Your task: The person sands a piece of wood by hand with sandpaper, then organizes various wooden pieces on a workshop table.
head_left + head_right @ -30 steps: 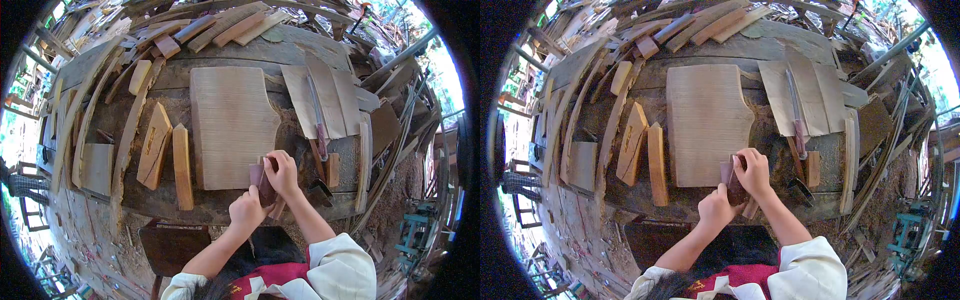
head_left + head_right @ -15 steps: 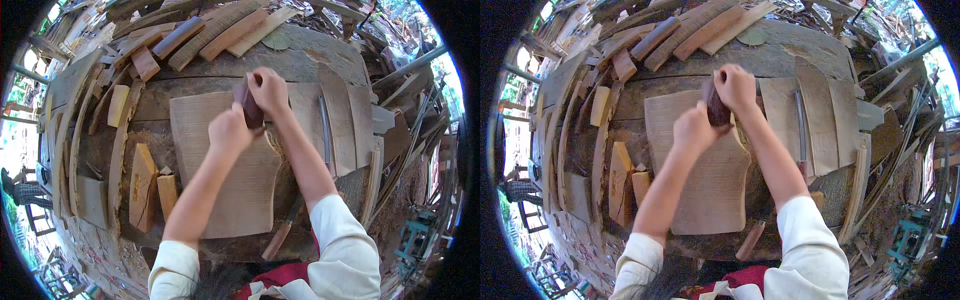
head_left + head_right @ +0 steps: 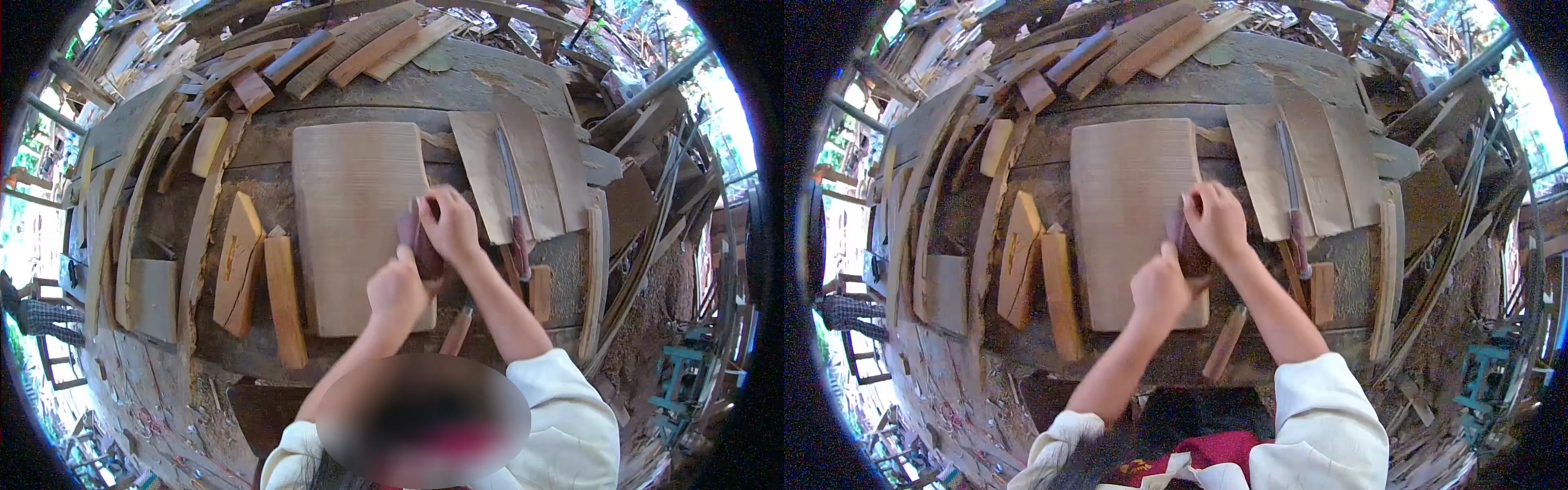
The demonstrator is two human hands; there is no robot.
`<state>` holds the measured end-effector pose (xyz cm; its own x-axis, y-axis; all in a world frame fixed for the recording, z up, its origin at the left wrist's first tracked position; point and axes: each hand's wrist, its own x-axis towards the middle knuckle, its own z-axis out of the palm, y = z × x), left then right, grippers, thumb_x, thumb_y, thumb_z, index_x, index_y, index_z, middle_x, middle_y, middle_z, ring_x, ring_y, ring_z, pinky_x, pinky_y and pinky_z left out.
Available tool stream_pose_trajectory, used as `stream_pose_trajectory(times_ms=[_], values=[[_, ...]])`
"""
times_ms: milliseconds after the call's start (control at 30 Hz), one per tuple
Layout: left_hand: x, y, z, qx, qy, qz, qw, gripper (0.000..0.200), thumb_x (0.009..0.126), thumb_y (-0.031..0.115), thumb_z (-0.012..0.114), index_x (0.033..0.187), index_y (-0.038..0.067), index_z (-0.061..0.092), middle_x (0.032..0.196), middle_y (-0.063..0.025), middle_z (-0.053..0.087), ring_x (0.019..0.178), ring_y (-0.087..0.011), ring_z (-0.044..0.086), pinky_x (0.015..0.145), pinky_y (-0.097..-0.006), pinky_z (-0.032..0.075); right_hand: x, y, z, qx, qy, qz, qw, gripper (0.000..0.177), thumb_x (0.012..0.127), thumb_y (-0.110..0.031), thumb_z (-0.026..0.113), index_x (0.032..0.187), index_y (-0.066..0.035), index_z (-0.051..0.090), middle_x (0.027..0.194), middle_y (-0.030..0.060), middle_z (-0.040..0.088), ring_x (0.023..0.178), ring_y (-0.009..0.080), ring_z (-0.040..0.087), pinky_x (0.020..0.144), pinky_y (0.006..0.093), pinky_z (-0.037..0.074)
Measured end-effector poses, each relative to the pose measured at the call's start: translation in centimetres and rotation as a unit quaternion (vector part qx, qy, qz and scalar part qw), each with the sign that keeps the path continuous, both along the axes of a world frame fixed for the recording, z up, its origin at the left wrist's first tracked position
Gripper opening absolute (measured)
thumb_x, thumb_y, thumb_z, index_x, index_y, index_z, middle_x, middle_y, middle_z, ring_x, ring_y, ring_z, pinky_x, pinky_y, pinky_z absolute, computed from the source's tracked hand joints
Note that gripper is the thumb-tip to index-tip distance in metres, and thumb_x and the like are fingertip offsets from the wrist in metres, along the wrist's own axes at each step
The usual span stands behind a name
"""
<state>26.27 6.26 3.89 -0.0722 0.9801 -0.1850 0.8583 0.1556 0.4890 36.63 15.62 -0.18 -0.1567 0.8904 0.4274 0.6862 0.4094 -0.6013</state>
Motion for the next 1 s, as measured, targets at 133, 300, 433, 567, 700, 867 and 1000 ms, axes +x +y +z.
stream_pose_trajectory(times_ms=[133, 300, 433, 567, 700, 867, 1000], values=[[0.3, -8.4, -0.4, -0.033, -0.004, -0.021, 0.999, 0.061, 0.059, 0.047, 0.076, 0.088, 0.004, 0.045, 0.073, -0.0144, 0.060, 0.068, -0.0322, 0.062, 0.057, -0.0403, 0.049, 0.8, -9.3, 0.5, -0.037, 0.023, -0.019, 0.999, 0.012, 0.079, -0.014, 0.059, 0.084, -0.003, 0.054, 0.081, 0.0132, 0.058, 0.077, 0.0333, 0.057, 0.068, 0.0387, 0.047], [-0.8, -10.7, -0.8, 0.047, 0.002, -0.009, 0.999, 0.059, 0.058, 0.047, 0.076, 0.087, 0.004, 0.047, 0.073, -0.0147, 0.062, 0.068, -0.0325, 0.063, 0.058, -0.0396, 0.050, 0.2, -12.6, 1.6, -0.080, 0.063, -0.049, 0.994, 0.022, 0.080, -0.021, 0.060, 0.091, -0.003, 0.055, 0.087, 0.0148, 0.058, 0.083, 0.0335, 0.056, 0.073, 0.0387, 0.046], [-1.8, -9.9, 1.2, 0.059, 0.017, -0.022, 0.998, 0.060, 0.058, 0.053, 0.073, 0.082, 0.003, 0.050, 0.066, -0.0148, 0.062, 0.066, -0.0336, 0.063, 0.058, -0.0409, 0.051, -0.8, -12.2, 2.6, -0.081, 0.057, -0.065, 0.993, 0.034, 0.076, -0.027, 0.064, 0.097, -0.001, 0.057, 0.095, 0.0164, 0.057, 0.090, 0.0324, 0.056, 0.080, 0.0376, 0.045], [-3.2, -7.8, 1.9, 0.078, 0.033, -0.019, 0.996, 0.060, 0.059, 0.052, 0.073, 0.084, 0.002, 0.051, 0.073, -0.0171, 0.062, 0.070, -0.0332, 0.063, 0.060, -0.0412, 0.051, -1.0, -10.6, 3.3, -0.140, 0.058, -0.035, 0.988, 0.035, 0.075, -0.025, 0.064, 0.099, 0.000, 0.057, 0.097, 0.0169, 0.057, 0.091, 0.0320, 0.056, 0.081, 0.0366, 0.045], [-4.1, -7.0, 0.4, 0.010, 0.035, -0.004, 0.999, 0.053, 0.063, 0.043, 0.075, 0.089, 0.004, 0.049, 0.086, -0.0165, 0.062, 0.082, -0.0314, 0.063, 0.070, -0.0402, 0.051, -1.5, -9.7, 3.2, -0.185, 0.068, -0.030, 0.980, 0.040, 0.073, -0.026, 0.066, 0.103, 0.000, 0.056, 0.104, 0.0182, 0.057, 0.099, 0.0322, 0.054, 0.087, 0.0358, 0.043], [-4.6, -8.7, 0.8, 0.018, -0.008, -0.009, 1.000, 0.056, 0.066, 0.042, 0.072, 0.097, 0.000, 0.049, 0.096, -0.0202, 0.059, 0.089, -0.0325, 0.060, 0.074, -0.0407, 0.049, 0.2, -12.3, 2.0, -0.095, 0.031, 0.013, 0.995, 0.054, 0.074, -0.025, 0.066, 0.117, 0.002, 0.048, 0.119, 0.0224, 0.050, 0.109, 0.0326, 0.049, 0.095, 0.0352, 0.038], [-7.2, -12.8, 1.1, 0.040, -0.189, -0.039, 0.980, 0.059, 0.073, 0.040, 0.067, 0.112, 0.000, 0.048, 0.096, -0.0194, 0.058, 0.092, -0.0321, 0.057, 0.076, -0.0393, 0.046, 2.3, -16.3, 3.0, -0.216, 0.205, -0.048, 0.953, 0.054, 0.078, -0.021, 0.065, 0.123, 0.001, 0.045, 0.115, 0.0202, 0.054, 0.098, 0.0239, 0.057, 0.085, 0.0312, 0.045]])
